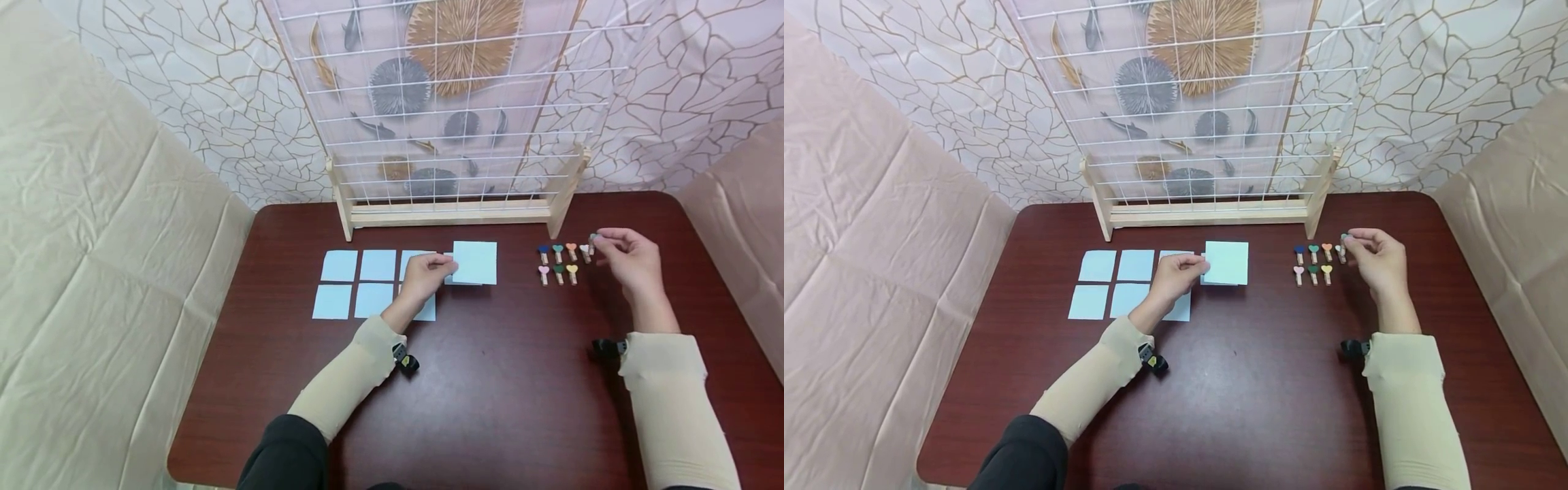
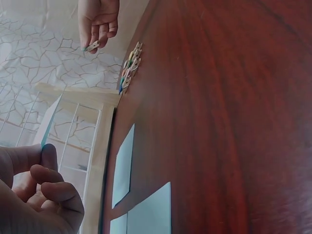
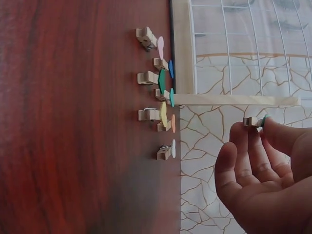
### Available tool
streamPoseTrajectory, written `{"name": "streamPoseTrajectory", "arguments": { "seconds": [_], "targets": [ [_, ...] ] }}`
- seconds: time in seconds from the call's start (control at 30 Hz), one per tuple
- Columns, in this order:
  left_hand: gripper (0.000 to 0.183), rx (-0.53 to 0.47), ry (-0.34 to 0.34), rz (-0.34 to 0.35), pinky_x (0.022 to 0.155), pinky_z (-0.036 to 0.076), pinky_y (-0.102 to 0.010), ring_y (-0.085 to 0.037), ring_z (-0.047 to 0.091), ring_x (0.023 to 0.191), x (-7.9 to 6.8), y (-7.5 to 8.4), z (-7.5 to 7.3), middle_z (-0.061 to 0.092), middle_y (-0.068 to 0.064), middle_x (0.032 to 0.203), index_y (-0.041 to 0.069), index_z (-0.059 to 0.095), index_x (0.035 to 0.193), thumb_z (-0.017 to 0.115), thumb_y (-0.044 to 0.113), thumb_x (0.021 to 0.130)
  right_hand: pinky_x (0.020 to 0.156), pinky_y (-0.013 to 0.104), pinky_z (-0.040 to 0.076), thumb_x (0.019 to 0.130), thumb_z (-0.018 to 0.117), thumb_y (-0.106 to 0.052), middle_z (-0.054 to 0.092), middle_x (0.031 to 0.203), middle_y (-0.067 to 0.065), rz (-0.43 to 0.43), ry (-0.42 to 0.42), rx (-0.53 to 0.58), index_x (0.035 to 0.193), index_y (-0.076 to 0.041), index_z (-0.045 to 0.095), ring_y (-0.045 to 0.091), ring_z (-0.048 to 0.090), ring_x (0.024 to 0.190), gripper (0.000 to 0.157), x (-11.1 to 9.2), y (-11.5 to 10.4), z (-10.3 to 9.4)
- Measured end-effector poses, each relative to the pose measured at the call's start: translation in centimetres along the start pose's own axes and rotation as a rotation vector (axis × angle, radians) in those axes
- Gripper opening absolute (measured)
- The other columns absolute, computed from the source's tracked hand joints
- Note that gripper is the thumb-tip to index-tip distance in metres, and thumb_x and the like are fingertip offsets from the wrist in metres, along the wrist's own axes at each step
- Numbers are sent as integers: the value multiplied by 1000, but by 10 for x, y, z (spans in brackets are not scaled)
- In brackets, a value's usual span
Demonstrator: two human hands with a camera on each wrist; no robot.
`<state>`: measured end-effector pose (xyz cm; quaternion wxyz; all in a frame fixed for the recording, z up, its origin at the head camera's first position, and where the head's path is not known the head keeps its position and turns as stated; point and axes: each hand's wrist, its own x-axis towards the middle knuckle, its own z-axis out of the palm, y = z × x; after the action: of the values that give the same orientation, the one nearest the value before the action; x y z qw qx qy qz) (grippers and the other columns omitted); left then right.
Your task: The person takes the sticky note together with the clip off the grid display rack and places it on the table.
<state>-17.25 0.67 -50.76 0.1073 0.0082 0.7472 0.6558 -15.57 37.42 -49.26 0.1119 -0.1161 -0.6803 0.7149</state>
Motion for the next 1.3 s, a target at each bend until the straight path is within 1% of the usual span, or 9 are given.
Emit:
{"name": "streamPoseTrajectory", "arguments": {
  "seconds": [0.27, 0.47, 0.57, 0.7, 0.8, 0.9, 1.07, 1.17, 1.3],
  "targets": [
    [16, 21, -6, 5, 74, 53, -22, -8, 71, 87, -9, -11, -2, 80, -9, 102, -1, 81, 104, 80, 13, 94, 55, 17, 54, 101, 66, 0, 75, 81, -16, 59, -30, -43, 97, -17, 75, -2, 68, 71, 20, -2, 7, -5],
    [17, 35, -12, -18, 68, 50, -22, -5, 66, 79, -14, -18, -5, 80, -9, 98, -1, 82, 102, 80, 13, 93, 54, 19, 54, 101, 67, -2, 75, 78, -15, 102, -54, -51, 94, -19, 76, -1, 67, 68, 20, -4, 10, -8],
    [16, 63, -17, -25, 68, 50, -21, -4, 64, 78, -17, -22, -6, 81, -7, 96, 0, 83, 100, 81, 14, 92, 54, 20, 55, 102, 68, -5, 74, 77, -16, 138, -48, -86, 92, -22, 76, 0, 67, 67, 21, -6, 12, -10],
    [15, 103, -24, -33, 69, 50, -21, -3, 65, 78, -20, -28, -8, 81, -5, 93, 2, 83, 97, 83, 15, 90, 54, 21, 55, 102, 67, -5, 74, 77, -15, 177, -57, -70, 91, -22, 76, 1, 68, 66, 22, -7, 15, -12],
    [13, 116, -26, -54, 62, 48, -21, -5, 63, 71, -23, -32, -8, 80, -4, 88, 3, 83, 96, 84, 14, 89, 54, 21, 55, 102, 66, -4, 75, 76, -14, 183, -75, -58, 91, -21, 76, 1, 69, 65, 23, -7, 18, -14],
    [12, 137, -32, -74, 56, 44, -22, -6, 59, 62, -26, -35, -8, 79, -3, 83, 5, 83, 96, 83, 16, 90, 55, 21, 56, 103, 67, -8, 74, 76, -16, 193, -90, -128, 93, -23, 75, 1, 70, 66, 20, -7, 22, -15],
    [13, 148, -64, -87, 48, 40, -23, -8, 49, 49, -32, -40, -8, 76, -5, 74, 6, 82, 101, 82, 15, 92, 60, 21, 57, 104, 68, -17, 74, 77, -21, 209, -112, -278, 101, -21, 73, 0, 70, 68, 7, -8, 26, -16],
    [18, 140, -90, -80, 46, 39, -23, -8, 45, 45, -35, -42, -10, 73, -7, 71, 6, 79, 110, 81, 14, 94, 60, 22, 57, 104, 69, -18, 73, 77, -22, 206, -116, -304, 102, -20, 73, 1, 70, 68, 5, -7, 28, -16],
    [24, 129, -111, -72, 45, 38, -24, -8, 41, 42, -38, -44, -12, 72, -9, 70, 7, 76, 118, 79, 13, 95, 58, 22, 57, 103, 69, -17, 72, 74, -21, 209, -104, -313, 96, -24, 73, 1, 69, 66, 11, -7, 31, -16]
  ]
}}
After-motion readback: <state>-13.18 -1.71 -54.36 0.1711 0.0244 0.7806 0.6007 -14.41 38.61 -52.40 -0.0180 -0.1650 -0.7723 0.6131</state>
